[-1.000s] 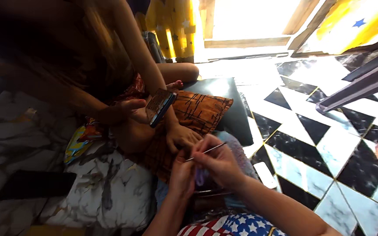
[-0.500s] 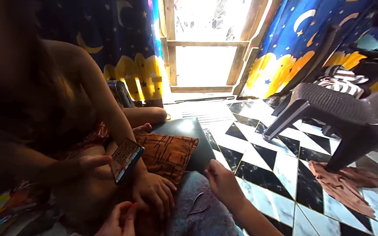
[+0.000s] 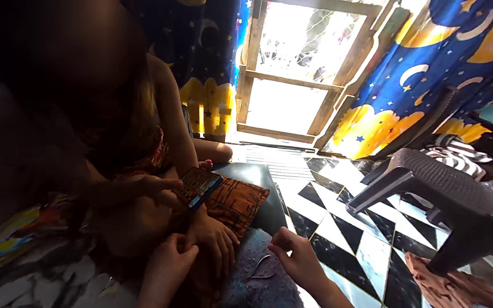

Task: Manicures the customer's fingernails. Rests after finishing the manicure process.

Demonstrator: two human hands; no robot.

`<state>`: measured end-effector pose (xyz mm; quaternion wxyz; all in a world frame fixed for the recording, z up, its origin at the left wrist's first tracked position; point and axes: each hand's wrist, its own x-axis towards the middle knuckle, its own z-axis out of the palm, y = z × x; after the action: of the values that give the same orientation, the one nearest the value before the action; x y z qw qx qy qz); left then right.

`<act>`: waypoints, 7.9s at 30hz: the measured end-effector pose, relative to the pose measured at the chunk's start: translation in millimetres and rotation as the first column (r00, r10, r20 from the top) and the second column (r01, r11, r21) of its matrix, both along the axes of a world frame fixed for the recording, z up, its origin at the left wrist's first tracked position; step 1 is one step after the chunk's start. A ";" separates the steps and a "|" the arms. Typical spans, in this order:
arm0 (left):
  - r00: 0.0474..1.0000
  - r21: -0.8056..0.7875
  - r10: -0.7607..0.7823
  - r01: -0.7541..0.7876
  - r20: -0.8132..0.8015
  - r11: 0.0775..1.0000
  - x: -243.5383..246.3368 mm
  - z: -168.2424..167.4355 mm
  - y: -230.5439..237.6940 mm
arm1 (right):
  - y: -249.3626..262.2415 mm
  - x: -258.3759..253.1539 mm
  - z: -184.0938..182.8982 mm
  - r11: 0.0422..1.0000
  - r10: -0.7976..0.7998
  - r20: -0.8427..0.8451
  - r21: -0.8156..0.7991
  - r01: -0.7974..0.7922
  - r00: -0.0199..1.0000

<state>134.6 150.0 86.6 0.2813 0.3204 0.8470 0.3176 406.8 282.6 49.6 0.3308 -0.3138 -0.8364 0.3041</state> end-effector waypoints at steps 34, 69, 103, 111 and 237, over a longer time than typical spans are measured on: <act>0.322 0.438 -0.336 -0.332 0.885 0.836 21.6 -24.6 4.9 | -20.2 -83.2 33.5 0.832 0.338 -0.454 -0.266 -0.487 0.825; 0.380 0.391 -0.244 -0.378 0.892 0.839 28.3 -24.5 10.7 | -31.5 -88.5 23.4 0.916 0.218 -0.410 -0.227 -0.330 0.886; 0.441 0.383 -0.189 -0.406 0.877 0.829 37.3 -22.4 11.9 | -29.4 -91.0 31.1 0.974 0.225 -0.158 0.012 -0.226 0.961; 0.450 0.386 -0.187 -0.404 0.873 0.830 36.9 -22.4 11.9 | -27.0 -91.1 33.0 0.966 0.257 -0.135 0.033 -0.255 0.957; 0.451 0.513 -0.347 -0.323 0.822 0.795 30.1 -36.0 3.7 | -43.3 -98.5 0.1 0.882 0.093 -0.583 -0.328 -0.339 0.807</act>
<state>164.7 153.7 50.6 0.5658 0.1829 0.4170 0.6874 308.3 239.2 49.7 0.4450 -0.1760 -0.6512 0.5890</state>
